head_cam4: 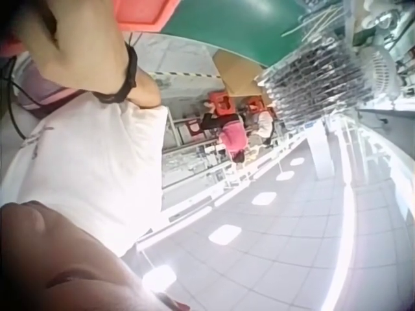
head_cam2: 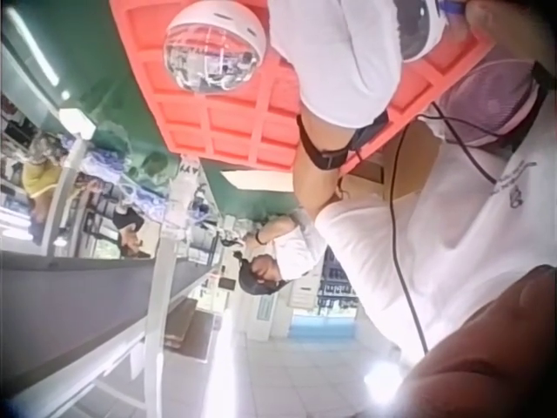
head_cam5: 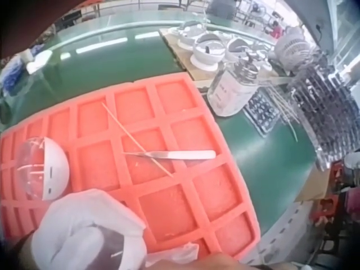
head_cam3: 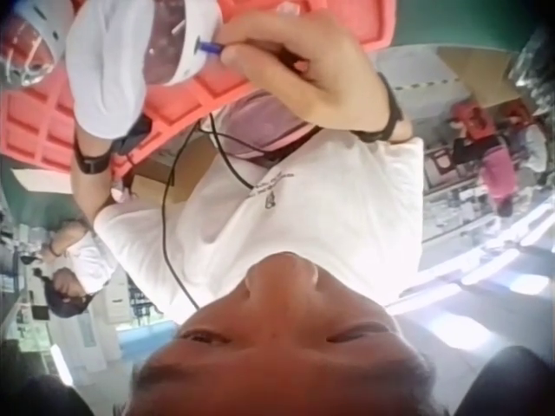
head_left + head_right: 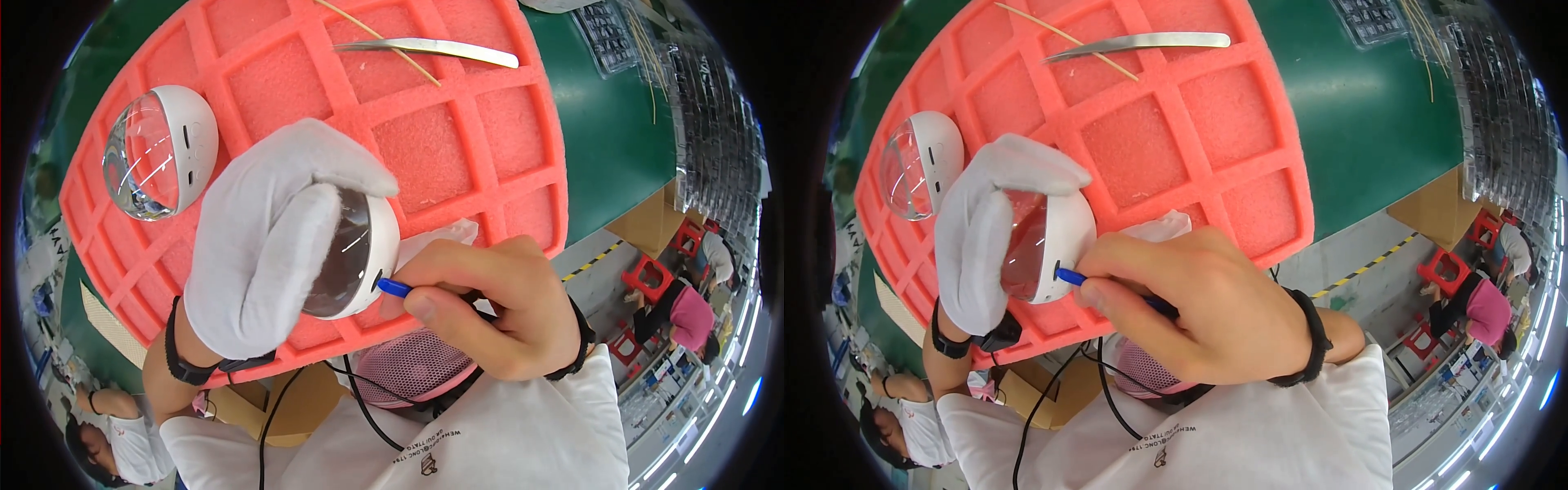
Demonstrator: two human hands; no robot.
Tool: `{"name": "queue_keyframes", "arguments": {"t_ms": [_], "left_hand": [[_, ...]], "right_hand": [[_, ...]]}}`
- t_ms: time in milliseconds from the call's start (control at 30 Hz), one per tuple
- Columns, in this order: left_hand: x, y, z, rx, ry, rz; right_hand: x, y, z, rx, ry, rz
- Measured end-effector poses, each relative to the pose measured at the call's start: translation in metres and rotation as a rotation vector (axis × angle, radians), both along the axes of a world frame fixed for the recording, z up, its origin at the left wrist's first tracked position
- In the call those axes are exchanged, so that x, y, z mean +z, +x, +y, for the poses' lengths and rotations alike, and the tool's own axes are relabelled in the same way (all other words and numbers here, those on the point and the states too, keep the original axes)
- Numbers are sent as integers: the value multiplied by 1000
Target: The person cleans the interior of a white plastic housing with a toothpick and a cloth, then wipes the exterior of a glass dome. They press a small black component into the housing, join the housing and dome together, and use a blue tool to seat the components.
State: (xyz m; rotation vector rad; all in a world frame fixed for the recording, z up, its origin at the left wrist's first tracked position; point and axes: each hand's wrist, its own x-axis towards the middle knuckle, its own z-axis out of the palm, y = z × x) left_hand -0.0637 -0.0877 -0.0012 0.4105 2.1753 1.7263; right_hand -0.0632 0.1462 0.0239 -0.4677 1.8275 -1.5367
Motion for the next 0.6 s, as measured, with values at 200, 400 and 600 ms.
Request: {"name": "queue_keyframes", "arguments": {"t_ms": [200,400,600], "left_hand": [[-2,1,0,6,-19,60],[-7,8,-1,63,-8,55],[-9,11,3,98,18,26]], "right_hand": [[13,-2,-2,-6,90,29],[25,-4,-6,31,194,108],[41,-10,-14,104,310,149]]}}
